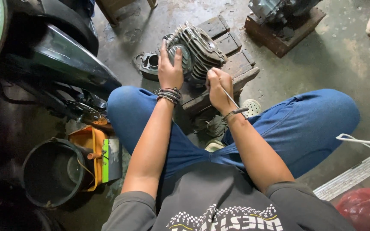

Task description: Cleaning and inspecting a motorcycle engine block using a small metal tool to clear debris from fins and passages.

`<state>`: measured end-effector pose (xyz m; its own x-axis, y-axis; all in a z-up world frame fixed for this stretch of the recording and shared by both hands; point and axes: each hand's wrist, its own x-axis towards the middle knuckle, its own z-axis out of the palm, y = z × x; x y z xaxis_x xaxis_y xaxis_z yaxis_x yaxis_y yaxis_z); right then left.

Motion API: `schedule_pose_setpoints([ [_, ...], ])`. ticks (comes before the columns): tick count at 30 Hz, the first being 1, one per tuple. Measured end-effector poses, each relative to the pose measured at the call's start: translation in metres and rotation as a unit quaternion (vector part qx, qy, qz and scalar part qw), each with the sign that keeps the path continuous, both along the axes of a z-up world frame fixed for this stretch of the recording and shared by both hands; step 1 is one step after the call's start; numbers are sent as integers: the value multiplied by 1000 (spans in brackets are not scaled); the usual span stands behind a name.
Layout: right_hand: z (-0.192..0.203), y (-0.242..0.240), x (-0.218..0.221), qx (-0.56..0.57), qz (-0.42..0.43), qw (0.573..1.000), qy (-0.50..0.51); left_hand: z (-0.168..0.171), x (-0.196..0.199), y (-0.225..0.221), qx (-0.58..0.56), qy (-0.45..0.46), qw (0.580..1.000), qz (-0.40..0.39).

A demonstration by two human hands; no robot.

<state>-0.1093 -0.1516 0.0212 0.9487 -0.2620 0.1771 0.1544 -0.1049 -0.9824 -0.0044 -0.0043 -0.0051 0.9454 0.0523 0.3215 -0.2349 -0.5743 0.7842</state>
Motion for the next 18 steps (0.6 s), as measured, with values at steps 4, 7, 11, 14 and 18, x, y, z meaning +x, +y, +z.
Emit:
schedule_pose_setpoints([
  [4, -22, -21, 6, -71, -71, 995, 16, 1, 0, 0, -7, 8, 1000, -3],
  [7, -7, -24, -4, -39, -19, 999, -8, 4, -3, 4, -14, 14, 1000, -11],
  [11, -5, -32, -7, 89, 31, 996, -4, 6, -2, 1, -10, 26, 1000, -14],
  [14, -9, -35, -6, 103, 14, 995, -4, 3, 0, 2, -7, 22, 1000, -11],
  [18, -4, -33, 0, 66, -12, 996, -53, -9, 3, 2, -44, 17, 999, -3],
])
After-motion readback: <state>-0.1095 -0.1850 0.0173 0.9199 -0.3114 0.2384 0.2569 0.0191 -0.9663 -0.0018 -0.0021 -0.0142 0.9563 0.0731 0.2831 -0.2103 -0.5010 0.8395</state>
